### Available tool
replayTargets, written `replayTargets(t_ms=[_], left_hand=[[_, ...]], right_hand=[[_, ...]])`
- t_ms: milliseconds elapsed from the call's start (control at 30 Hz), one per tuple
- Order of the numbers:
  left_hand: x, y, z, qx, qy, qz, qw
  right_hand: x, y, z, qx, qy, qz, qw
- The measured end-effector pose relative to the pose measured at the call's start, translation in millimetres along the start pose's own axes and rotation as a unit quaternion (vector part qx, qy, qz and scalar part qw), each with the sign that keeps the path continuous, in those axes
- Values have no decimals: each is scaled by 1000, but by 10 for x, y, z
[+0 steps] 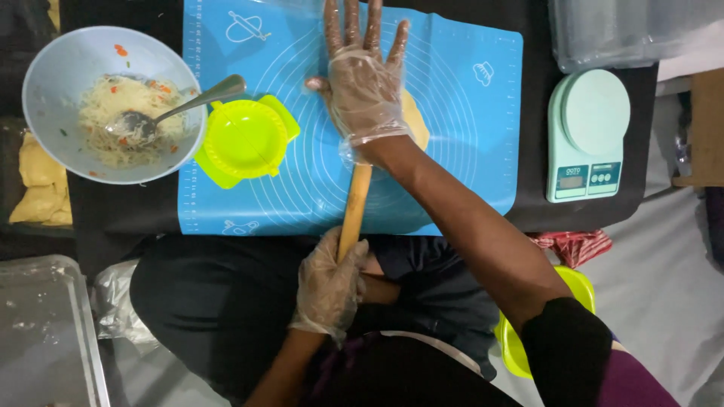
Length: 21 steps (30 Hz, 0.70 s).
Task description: Rolling out dough with a rolling pin and using a plastic mold to prepare wrappers for food items.
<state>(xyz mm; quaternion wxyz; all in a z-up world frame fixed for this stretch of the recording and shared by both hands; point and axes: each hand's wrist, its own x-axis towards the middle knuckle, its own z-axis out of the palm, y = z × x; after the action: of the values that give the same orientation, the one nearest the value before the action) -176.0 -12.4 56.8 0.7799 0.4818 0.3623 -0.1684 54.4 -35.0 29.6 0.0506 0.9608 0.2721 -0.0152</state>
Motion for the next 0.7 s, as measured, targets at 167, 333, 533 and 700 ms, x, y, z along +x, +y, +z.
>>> replayTargets(t_ms=[167,333,533,700], left_hand=[[29,3,-20,37,9,-36,999],[52,-84,-49,-3,-10,-1,1000],[83,-119,-95,-14,-18,22,1000],[104,-84,-141,-2,-7,-11,1000]], right_hand=[[71,32,173,-6,43,-11,999],[93,29,250,4,68,-18,997],[102,-7,225,9,94,-24,995],[96,-61,190,0,57,-9,998]])
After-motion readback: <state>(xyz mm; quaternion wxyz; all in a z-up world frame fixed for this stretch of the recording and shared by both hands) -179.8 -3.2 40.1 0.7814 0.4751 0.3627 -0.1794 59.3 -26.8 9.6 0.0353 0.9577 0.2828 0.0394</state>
